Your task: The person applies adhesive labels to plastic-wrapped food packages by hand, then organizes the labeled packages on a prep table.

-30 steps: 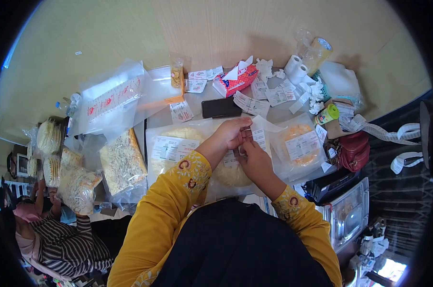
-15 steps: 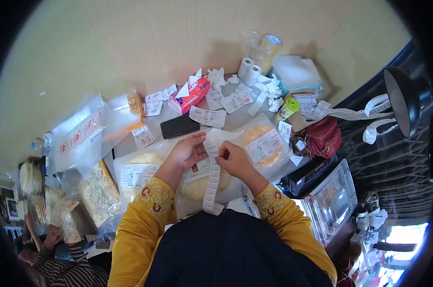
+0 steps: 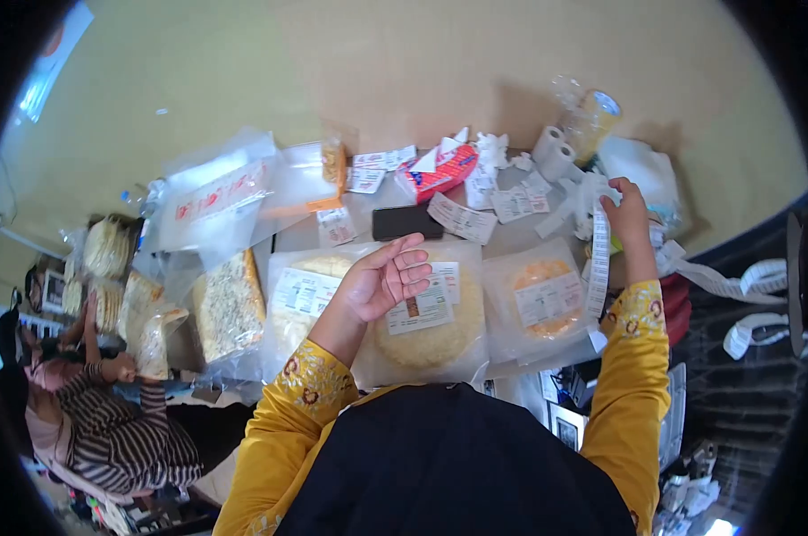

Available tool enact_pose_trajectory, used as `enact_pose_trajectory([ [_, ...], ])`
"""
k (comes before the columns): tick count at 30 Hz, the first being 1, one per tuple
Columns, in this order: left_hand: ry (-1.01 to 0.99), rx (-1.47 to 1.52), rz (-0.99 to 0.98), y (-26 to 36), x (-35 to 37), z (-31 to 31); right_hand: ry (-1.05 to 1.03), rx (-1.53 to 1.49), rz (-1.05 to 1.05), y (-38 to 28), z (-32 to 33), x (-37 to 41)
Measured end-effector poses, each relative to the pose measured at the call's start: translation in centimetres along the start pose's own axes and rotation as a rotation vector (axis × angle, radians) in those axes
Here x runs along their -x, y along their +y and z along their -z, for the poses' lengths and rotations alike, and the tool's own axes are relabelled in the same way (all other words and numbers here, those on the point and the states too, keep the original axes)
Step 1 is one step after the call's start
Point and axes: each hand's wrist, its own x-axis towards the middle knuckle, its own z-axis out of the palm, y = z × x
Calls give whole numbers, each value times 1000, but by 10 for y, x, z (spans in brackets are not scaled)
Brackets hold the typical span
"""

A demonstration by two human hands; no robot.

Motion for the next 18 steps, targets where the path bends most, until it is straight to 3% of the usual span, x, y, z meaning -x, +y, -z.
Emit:
enact_pose_trajectory([
  [4,-125,140,-164,-1,48,6,-326,-341,161,-87,-20,29],
  [6,-101,76,-206,-9,81,12,-534,-384,445,-135,-55,56],
  [8,-62,47,-240,-22,113,15,-644,-614,625,-185,-71,83],
  [12,-43,141,-264,-62,158,36,-747,-552,807,-249,-77,105],
  [14,28,192,-332,-84,174,41,-678,-421,930,-241,-100,111],
  [15,60,204,-360,-91,182,45,-701,-433,868,-240,-105,113],
  [16,86,224,-380,-94,190,47,-470,-461,1044,-235,-116,113],
  [18,168,206,-456,-95,203,51,-482,-544,1023,-233,-123,106],
])
